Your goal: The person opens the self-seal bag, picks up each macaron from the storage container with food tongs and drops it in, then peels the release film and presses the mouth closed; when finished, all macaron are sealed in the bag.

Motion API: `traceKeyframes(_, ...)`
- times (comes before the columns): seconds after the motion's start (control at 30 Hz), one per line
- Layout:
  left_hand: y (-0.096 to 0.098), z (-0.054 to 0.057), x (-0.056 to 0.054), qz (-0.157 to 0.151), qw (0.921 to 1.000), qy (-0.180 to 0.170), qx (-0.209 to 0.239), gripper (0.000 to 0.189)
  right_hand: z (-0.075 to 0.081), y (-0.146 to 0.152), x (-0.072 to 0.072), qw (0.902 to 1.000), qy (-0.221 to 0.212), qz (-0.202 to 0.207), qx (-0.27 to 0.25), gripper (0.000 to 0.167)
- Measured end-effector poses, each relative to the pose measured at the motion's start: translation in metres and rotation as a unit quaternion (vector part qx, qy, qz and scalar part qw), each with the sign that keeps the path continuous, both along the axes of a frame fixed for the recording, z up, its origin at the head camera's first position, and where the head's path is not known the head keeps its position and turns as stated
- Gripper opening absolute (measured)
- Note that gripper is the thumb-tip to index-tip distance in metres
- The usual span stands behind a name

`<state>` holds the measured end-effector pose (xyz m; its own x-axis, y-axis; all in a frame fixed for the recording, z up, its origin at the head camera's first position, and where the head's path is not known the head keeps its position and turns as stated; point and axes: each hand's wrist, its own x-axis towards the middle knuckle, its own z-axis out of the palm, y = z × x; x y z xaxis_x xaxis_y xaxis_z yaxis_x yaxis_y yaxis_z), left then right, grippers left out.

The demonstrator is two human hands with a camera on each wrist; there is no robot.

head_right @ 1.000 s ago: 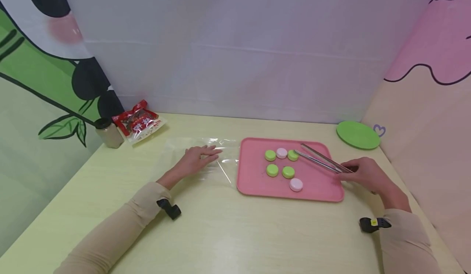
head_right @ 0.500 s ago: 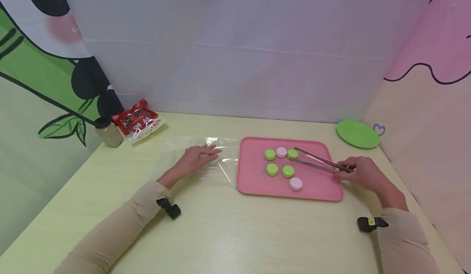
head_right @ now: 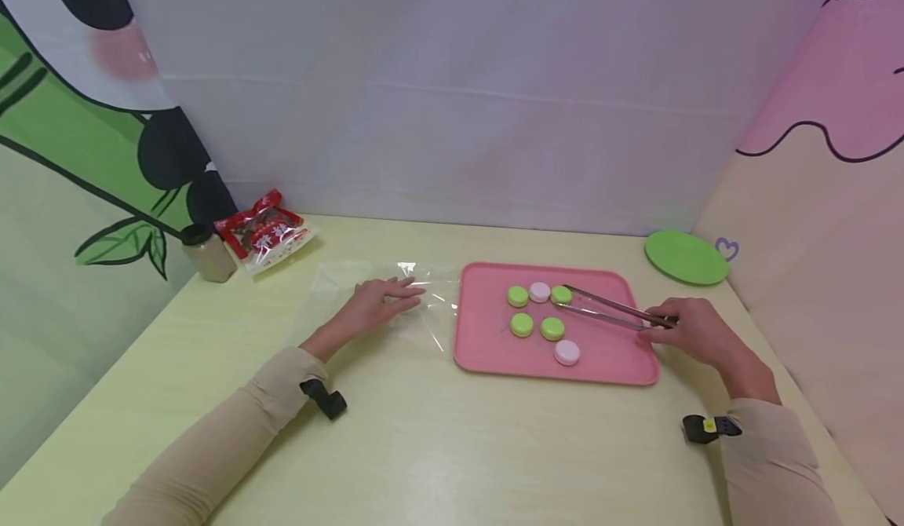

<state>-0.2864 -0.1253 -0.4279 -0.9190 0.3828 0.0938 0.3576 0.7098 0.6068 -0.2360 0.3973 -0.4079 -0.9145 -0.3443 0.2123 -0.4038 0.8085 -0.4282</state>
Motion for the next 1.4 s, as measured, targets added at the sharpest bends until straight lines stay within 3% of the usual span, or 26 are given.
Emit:
traceKeyframes(0.4,-0.002,-0.001,-0.001,-0.008,0.9998,0.017,0.004,0.03,0.003,0.0,0.001,0.9996,0.023,0.017,0.007,0.025)
traceKeyframes(0.73,-0.001,-0.003,-0.002,-0.012,0.9997,0.016,0.013,0.032,0.012,0.003,0.006,1.0,0.006,0.0,0.001,0.023)
traceKeyframes(1.0,-0.002,-0.003,-0.003,-0.02,0.9996,0.011,0.014,0.032,0.027,-0.056,0.01,0.9967,0.021,0.071,-0.034,0.018)
traceKeyframes(1.2,-0.002,-0.004,-0.005,-0.025,0.9996,0.014,0.005,0.034,0.038,-0.104,0.007,0.9956,-0.033,0.087,-0.003,0.021)
traceKeyframes(1.4,-0.002,-0.004,-0.004,-0.024,0.9995,0.019,0.003,0.034,0.033,-0.143,-0.004,0.9945,-0.035,0.093,0.033,0.019)
